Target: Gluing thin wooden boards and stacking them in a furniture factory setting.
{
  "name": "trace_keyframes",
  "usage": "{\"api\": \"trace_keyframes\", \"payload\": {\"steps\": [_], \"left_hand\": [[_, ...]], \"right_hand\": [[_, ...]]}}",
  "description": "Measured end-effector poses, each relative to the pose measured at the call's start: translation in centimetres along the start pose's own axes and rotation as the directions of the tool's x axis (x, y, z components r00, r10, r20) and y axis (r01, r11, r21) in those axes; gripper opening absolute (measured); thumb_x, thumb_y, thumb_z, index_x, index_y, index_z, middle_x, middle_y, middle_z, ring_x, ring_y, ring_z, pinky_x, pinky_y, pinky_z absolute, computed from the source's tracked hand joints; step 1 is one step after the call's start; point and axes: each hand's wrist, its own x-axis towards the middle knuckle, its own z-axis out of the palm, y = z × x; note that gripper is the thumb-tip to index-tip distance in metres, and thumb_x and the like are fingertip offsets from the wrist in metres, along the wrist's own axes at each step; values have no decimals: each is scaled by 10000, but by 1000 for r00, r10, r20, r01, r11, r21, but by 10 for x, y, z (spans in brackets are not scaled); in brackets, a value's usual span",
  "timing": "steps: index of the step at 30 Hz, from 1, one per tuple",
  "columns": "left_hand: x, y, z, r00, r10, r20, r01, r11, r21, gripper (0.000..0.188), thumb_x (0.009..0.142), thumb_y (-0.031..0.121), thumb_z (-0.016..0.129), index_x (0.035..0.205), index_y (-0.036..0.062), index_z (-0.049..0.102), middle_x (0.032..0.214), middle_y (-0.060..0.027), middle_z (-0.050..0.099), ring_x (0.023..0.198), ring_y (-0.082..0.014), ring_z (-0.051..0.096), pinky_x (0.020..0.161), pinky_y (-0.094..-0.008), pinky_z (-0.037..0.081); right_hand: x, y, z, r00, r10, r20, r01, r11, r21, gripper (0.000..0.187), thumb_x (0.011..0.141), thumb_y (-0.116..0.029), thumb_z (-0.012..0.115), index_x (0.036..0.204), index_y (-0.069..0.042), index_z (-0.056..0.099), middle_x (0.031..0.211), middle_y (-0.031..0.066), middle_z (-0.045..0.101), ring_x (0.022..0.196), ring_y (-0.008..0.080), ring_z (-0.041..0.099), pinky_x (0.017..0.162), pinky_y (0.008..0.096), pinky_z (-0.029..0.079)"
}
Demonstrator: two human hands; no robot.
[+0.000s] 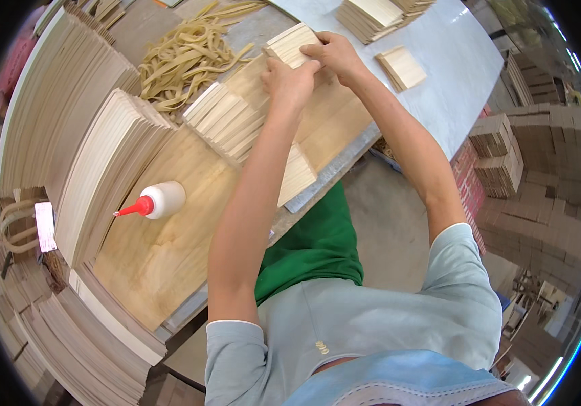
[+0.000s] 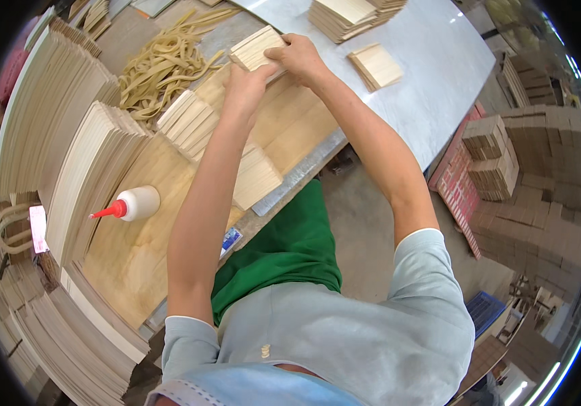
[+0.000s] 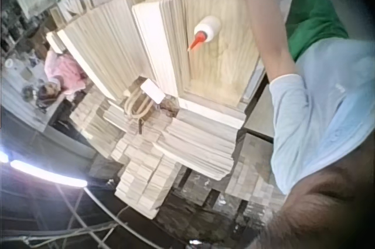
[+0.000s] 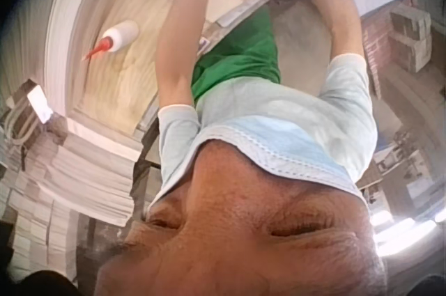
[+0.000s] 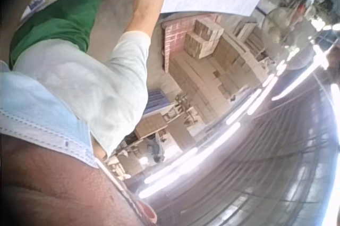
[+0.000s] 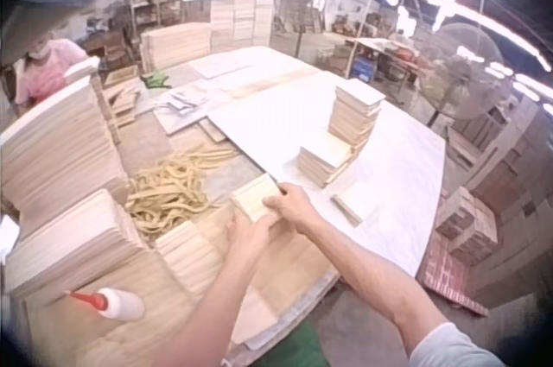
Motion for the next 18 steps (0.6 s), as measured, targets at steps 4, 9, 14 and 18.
{"api": "trace_keyframes", "payload": {"steps": [4, 9, 14, 18], "left_hand": [[13, -4, 0, 995, -96, 15, 97, 995, -18, 971, 724, 340, 703, 1412, -110, 187, 1417, -314, 276, 1344, -415, 285, 1097, -453, 305], [19, -15, -11, 992, -121, 28, 123, 990, -67, 1004, 720, 339, 706, 1418, -128, 155, 1421, -316, 276, 1347, -409, 289, 1098, -444, 308], [20, -13, -14, 992, -121, -28, 116, 984, -136, 1013, 711, 308, 703, 1427, -124, 131, 1420, -273, 248, 1313, -405, 293, 1073, -449, 342], [1, 15, -10, 973, -217, -76, 213, 975, -55, 1011, 708, 299, 698, 1420, -134, 127, 1415, -255, 236, 1299, -403, 286, 1064, -458, 351]], "right_hand": [[21, 14, 13, 998, -29, -57, 20, 990, -142, 550, 797, -186, 714, 1247, 84, 549, 1088, 159, 650, 957, 192, 608, 830, 301, 482], [22, 8, 22, 999, -29, 31, 36, 970, -240, 579, 790, -222, 715, 1265, 64, 544, 1102, 162, 645, 961, 206, 613, 808, 312, 491], [8, -13, 32, 998, 55, 15, -46, 934, -355, 630, 778, -290, 704, 1282, 47, 536, 1123, 146, 635, 960, 223, 610, 804, 323, 483], [13, -2, 23, 1000, -10, 21, 15, 958, -288, 635, 776, -290, 704, 1288, 45, 532, 1123, 145, 632, 948, 221, 607, 807, 322, 474]]}}
